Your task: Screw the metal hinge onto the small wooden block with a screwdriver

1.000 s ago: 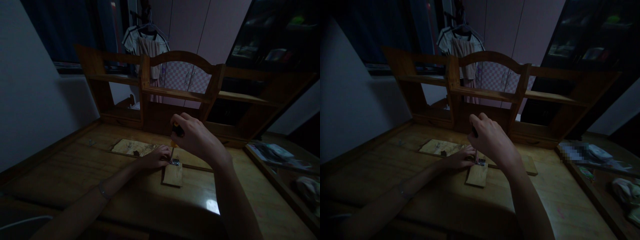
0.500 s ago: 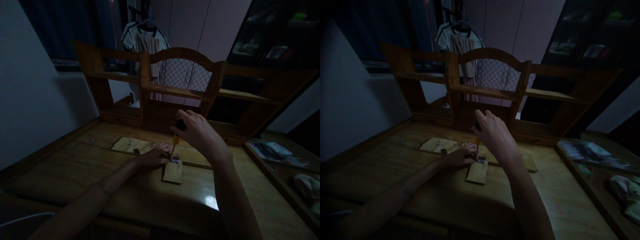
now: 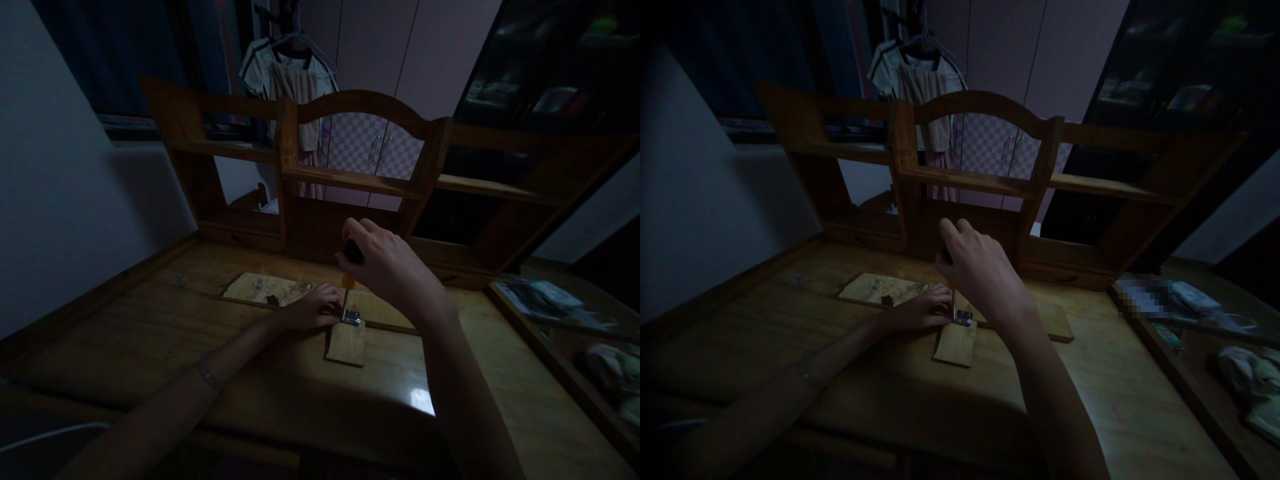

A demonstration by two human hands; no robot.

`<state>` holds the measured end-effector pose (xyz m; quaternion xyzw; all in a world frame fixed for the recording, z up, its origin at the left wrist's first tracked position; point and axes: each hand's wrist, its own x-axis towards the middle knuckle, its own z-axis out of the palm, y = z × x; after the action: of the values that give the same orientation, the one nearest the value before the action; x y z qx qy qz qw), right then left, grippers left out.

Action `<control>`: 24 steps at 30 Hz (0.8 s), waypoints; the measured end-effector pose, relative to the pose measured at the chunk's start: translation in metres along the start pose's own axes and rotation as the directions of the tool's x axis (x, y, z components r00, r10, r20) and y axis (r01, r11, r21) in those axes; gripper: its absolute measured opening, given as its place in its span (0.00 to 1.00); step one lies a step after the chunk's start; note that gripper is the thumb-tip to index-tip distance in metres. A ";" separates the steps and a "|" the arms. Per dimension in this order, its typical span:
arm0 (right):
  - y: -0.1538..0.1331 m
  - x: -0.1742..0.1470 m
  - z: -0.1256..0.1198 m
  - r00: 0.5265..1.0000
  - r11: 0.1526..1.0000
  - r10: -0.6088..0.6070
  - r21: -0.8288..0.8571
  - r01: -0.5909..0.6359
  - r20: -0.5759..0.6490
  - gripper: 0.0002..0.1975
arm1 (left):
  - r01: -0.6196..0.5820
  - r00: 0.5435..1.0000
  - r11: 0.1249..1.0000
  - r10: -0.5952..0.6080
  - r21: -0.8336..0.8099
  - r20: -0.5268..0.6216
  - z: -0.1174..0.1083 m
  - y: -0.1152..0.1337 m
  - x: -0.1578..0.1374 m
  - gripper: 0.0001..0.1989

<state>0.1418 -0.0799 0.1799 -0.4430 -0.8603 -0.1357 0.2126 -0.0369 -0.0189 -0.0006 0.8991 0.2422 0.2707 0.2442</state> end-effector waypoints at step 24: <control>0.023 0.005 0.004 0.994 0.957 -0.106 0.273 0.096 0.023 0.09 | -0.017 0.997 1.000 0.019 0.023 -0.072 0.008 0.006 0.003 0.05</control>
<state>0.1572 -0.0617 0.1795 -0.3679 -0.8960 -0.0191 0.2479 -0.0279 -0.0244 -0.0014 0.8936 0.2458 0.3025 0.2227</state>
